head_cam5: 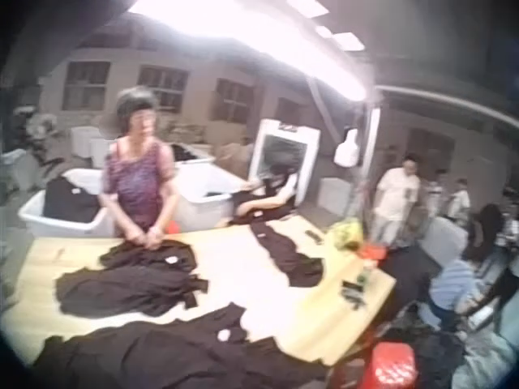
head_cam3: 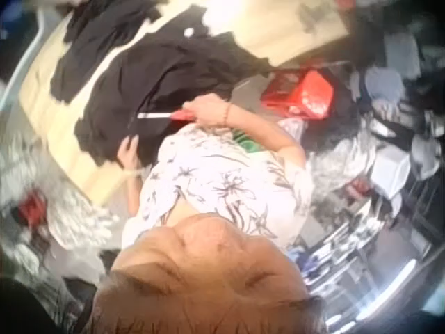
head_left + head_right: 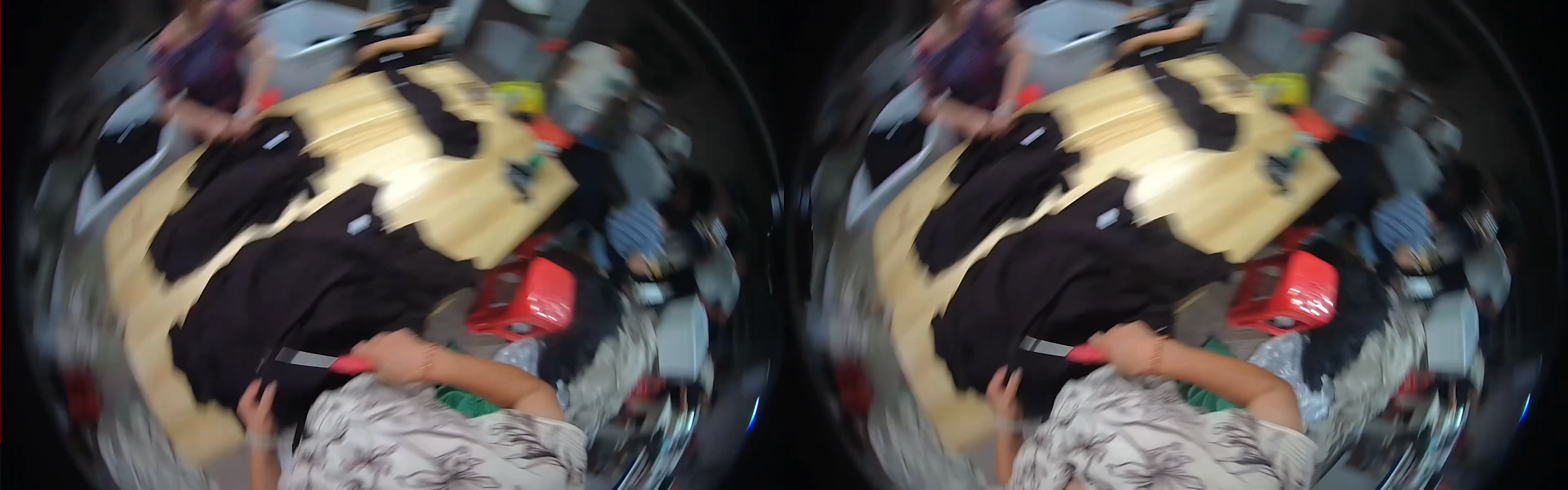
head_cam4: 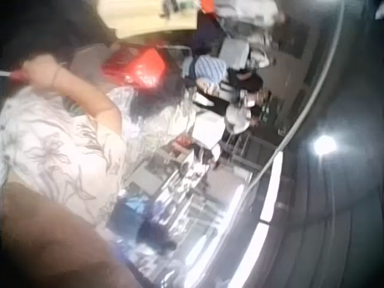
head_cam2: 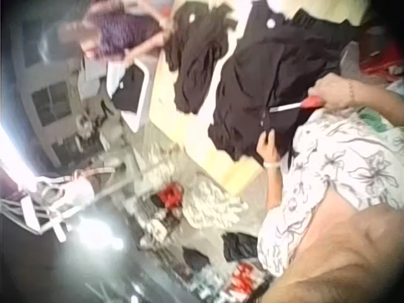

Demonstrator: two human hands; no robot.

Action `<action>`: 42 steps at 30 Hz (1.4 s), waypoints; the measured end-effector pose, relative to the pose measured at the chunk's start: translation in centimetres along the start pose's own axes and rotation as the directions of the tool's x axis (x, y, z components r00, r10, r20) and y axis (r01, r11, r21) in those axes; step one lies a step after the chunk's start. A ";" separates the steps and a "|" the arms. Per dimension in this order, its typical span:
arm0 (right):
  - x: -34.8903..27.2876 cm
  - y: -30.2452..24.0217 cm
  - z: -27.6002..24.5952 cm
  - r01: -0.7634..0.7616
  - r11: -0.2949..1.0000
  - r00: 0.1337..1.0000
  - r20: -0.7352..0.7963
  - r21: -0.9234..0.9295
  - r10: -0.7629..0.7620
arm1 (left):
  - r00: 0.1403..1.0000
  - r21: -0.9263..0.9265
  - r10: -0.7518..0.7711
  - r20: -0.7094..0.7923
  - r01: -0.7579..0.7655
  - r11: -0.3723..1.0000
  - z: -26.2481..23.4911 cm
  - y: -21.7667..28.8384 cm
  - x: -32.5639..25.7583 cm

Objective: Trimming loose threads or labels from black shirts using scissors.

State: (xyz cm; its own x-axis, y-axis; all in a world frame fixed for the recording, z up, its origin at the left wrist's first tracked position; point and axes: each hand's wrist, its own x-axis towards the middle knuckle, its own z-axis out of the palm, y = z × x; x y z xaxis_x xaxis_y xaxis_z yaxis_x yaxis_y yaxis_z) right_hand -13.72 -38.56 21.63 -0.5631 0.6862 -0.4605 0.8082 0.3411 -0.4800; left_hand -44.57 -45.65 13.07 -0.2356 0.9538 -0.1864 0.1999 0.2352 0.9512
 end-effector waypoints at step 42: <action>1.8 -1.2 -2.5 0.252 0.967 0.967 0.049 -0.037 -0.250 | 0.998 0.376 0.002 -0.065 0.023 0.926 -1.4 -3.3 -4.2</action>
State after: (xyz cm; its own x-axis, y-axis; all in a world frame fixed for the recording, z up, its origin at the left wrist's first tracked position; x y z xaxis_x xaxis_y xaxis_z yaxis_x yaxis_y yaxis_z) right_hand -15.25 -36.06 23.24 -0.7550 0.5467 -0.3621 0.6462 0.5265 -0.5525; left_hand -45.60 -50.74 11.06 -0.2962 0.9402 -0.1683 0.5374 0.3097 0.7844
